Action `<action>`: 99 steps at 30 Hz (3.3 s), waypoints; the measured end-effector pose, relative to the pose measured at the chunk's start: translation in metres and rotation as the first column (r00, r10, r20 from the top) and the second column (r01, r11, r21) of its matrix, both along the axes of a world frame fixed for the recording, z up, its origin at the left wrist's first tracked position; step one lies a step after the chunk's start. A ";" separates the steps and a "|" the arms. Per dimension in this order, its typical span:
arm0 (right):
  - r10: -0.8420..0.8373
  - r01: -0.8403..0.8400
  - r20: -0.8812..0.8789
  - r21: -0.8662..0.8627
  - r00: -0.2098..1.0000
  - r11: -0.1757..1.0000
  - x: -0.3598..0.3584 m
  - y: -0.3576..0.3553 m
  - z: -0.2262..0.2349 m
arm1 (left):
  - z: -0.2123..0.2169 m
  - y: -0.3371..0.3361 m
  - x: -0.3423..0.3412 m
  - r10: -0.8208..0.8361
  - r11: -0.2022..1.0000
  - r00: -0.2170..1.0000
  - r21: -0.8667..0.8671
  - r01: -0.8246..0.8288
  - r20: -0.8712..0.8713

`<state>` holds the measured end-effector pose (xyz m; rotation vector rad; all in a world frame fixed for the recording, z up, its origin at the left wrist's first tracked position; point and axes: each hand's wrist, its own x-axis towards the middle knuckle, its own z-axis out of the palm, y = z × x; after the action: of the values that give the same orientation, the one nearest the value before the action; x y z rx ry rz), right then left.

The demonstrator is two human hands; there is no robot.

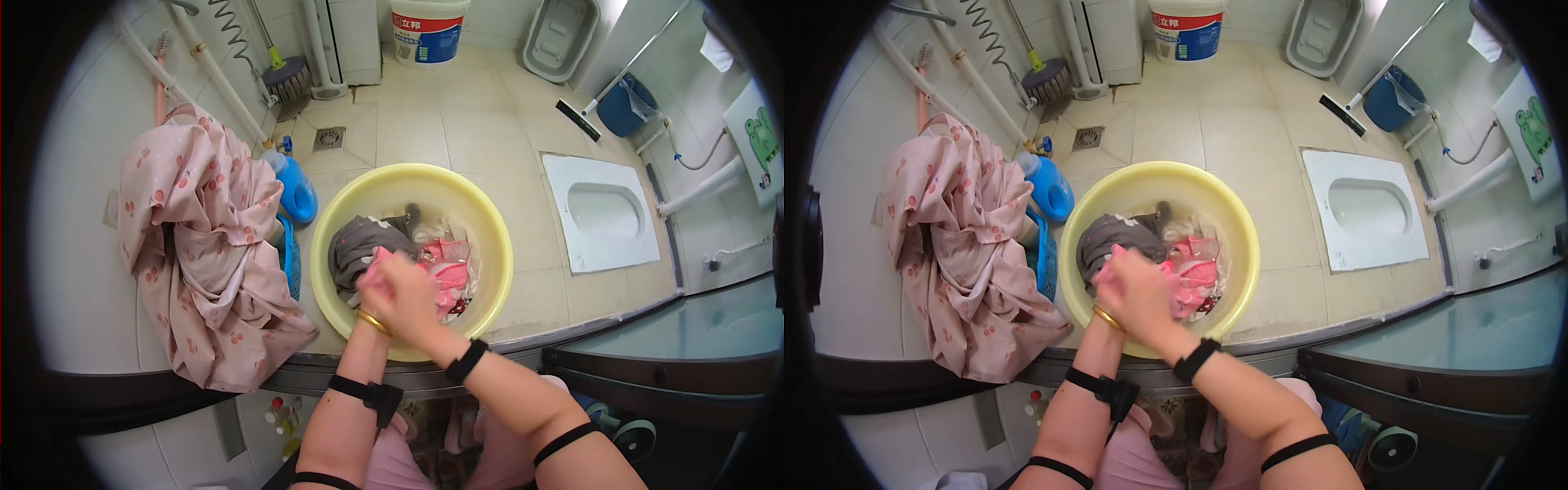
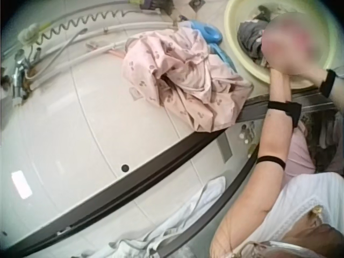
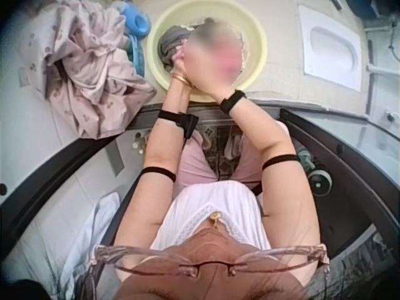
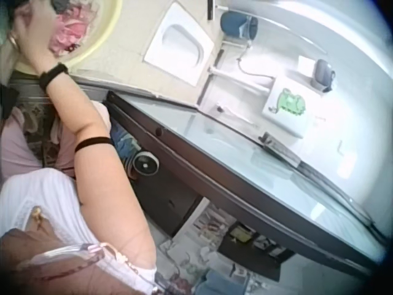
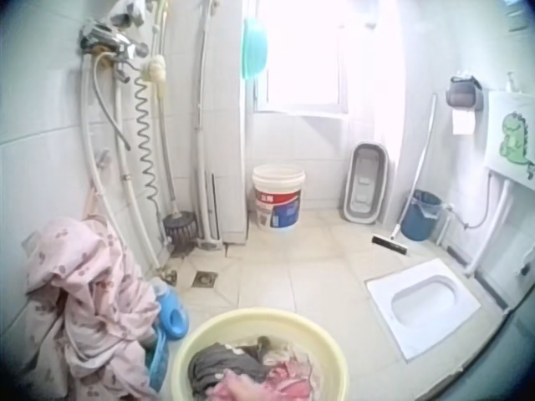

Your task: The person moves a portable fan and places it on a bucket, then sits on a small stool in the bathroom. They hand-wash several pieces of clothing in a yellow basin filled with water, repeatedly scrubbing and wringing the items.

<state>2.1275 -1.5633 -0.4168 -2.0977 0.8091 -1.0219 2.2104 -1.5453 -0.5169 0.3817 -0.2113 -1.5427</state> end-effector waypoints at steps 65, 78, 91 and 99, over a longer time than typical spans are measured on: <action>0.038 -0.047 0.031 0.832 0.999 0.553 -0.045 -0.065 0.002 | 0.060 0.008 -0.012 0.149 0.985 -0.009 -0.149 -0.092 0.989; 0.309 -0.231 -0.132 0.414 0.942 0.881 -0.088 -0.088 -0.075 | 0.098 0.014 0.017 0.340 0.884 0.846 0.166 -0.436 0.410; 0.036 -0.038 -0.051 -0.031 0.998 0.999 -0.020 0.014 0.005 | 0.028 0.004 -0.009 -0.058 0.995 0.992 -0.082 0.049 -0.116; -0.066 0.066 0.007 0.034 0.998 0.997 -0.010 0.022 0.006 | -0.016 0.016 0.005 -0.072 0.984 0.997 -0.165 0.065 -0.036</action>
<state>2.1172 -1.5411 -0.4109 -2.0495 0.8908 -1.0435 2.2150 -1.5294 -0.5325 0.2141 -0.3189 -1.5871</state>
